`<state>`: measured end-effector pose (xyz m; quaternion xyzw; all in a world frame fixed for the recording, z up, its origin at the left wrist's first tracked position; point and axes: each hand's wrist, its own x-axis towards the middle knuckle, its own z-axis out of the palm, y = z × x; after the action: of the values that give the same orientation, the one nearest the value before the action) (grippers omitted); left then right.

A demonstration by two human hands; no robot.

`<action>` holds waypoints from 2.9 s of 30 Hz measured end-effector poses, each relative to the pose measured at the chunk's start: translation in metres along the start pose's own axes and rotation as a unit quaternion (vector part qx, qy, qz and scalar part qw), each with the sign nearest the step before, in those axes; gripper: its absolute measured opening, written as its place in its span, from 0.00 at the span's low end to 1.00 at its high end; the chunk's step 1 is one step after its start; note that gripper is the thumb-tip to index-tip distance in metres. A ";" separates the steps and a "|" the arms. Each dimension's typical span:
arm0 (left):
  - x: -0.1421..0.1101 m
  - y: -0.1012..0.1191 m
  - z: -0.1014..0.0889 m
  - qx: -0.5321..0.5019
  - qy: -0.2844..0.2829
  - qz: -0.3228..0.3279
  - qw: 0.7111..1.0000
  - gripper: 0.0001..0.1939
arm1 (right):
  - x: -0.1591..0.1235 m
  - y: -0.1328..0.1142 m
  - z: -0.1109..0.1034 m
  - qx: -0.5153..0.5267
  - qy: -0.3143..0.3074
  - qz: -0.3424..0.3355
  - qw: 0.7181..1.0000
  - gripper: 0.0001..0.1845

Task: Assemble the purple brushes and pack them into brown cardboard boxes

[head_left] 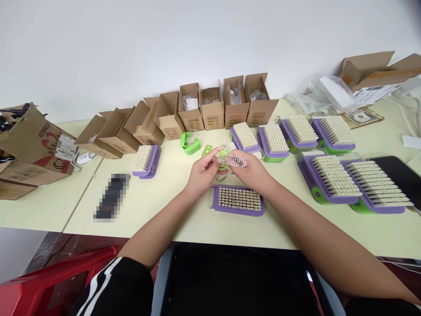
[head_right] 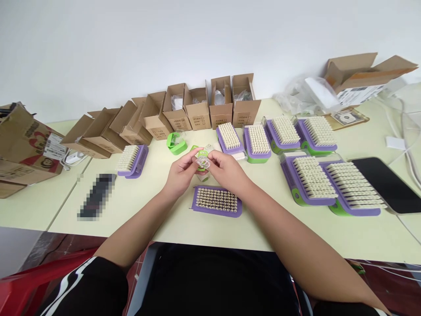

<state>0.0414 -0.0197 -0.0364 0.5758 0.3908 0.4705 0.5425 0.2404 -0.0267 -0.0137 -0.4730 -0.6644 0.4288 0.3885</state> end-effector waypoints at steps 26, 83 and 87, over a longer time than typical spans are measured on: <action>-0.008 0.012 0.007 0.079 0.002 0.120 0.990 0.22 | -0.006 -0.013 -0.002 -0.098 0.019 -0.083 0.992 0.16; -0.015 0.008 0.019 0.057 0.059 0.058 0.995 0.23 | -0.008 -0.015 0.008 0.013 -0.020 0.008 1.000 0.14; -0.016 0.009 0.019 0.062 0.049 0.058 0.995 0.24 | -0.005 -0.013 0.007 0.059 -0.023 0.044 0.997 0.17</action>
<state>0.0555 -0.0410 -0.0286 0.6061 0.4112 0.5038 0.4580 0.2316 -0.0350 -0.0042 -0.4680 -0.6255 0.4946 0.3809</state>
